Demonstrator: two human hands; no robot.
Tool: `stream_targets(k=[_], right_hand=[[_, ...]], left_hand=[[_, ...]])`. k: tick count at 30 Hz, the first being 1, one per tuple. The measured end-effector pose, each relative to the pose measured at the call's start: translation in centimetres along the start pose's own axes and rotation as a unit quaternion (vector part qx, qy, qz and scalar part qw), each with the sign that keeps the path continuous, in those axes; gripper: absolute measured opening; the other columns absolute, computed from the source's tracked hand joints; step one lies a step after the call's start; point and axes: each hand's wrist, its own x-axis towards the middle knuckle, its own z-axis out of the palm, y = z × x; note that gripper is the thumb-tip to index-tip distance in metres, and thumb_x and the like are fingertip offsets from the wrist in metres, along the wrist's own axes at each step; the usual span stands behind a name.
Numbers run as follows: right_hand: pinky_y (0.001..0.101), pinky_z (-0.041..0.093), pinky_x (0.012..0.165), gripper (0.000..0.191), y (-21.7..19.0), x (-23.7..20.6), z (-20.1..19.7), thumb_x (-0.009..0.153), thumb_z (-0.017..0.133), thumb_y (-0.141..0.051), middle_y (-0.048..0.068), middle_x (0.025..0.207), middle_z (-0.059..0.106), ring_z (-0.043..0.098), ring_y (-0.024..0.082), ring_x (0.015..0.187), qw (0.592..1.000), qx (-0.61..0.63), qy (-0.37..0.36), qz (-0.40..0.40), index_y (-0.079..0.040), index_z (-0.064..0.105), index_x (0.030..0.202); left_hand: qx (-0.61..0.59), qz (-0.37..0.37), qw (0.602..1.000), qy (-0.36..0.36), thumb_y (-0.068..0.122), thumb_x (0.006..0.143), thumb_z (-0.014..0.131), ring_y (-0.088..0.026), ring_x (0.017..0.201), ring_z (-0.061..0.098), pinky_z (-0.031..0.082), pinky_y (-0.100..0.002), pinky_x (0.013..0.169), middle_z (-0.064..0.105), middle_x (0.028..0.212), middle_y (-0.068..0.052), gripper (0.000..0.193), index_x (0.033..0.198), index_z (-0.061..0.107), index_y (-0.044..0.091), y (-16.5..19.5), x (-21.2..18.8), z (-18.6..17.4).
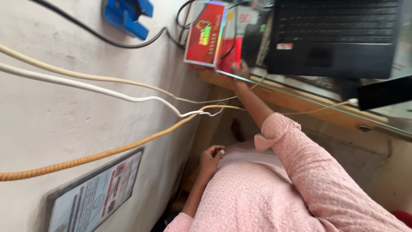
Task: The person pries open the back of a smartphone and uses a metal pry tool and tweezers to work on its internal components while holding the phone. They then place the phone on the counter, handle a red phone case, plug a charging cable into a small feature phone, and press the buttons of another smartphone.
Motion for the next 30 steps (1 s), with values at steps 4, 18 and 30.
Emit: stream_targets(k=[4, 18, 30], right_hand=[[0.0386, 0.061, 0.089, 0.037, -0.4, -3.0, -4.0, 0.101, 0.057, -0.012, 0.008, 0.123, 0.065, 0.068, 0.02, 0.106, 0.981, 0.12, -0.121, 0.091, -0.005, 0.05, 0.136], [0.0385, 0.06, 0.093, 0.04, -5.6, -11.7, -24.0, 0.102, 0.058, -0.01, 0.02, 0.118, 0.066, 0.071, 0.022, 0.1, 0.959, 0.079, -0.146, 0.228, 0.015, 0.052, 0.132], [0.0296, 0.059, 0.084, 0.046, -8.7, -23.9, -44.4, 0.086, 0.074, -0.015, 0.014, 0.107, 0.075, 0.072, 0.016, 0.094, 0.973, 0.01, -0.195, 0.122, 0.009, 0.067, 0.125]], left_hand=[[0.01, 0.047, 0.997, -0.056, 0.014, 0.091, 0.071, -0.009, 0.076, 0.066, 0.054, -0.026, 0.071, 0.075, 0.086, -0.003, 0.022, 0.11, 0.076, 0.003, 1.8, 1.2, 0.8], [-0.097, -0.011, 0.945, -0.313, 0.019, 0.098, 0.059, -0.018, 0.089, 0.074, 0.057, -0.03, 0.081, 0.078, 0.108, -0.011, 0.035, 0.129, 0.065, 0.004, 9.2, 5.0, 8.6], [-0.076, 0.043, 0.89, -0.447, 0.029, 0.097, 0.072, -0.015, 0.088, 0.071, 0.06, -0.032, 0.08, 0.075, 0.102, -0.012, 0.038, 0.12, 0.07, -0.001, 17.9, -1.2, 22.8]])
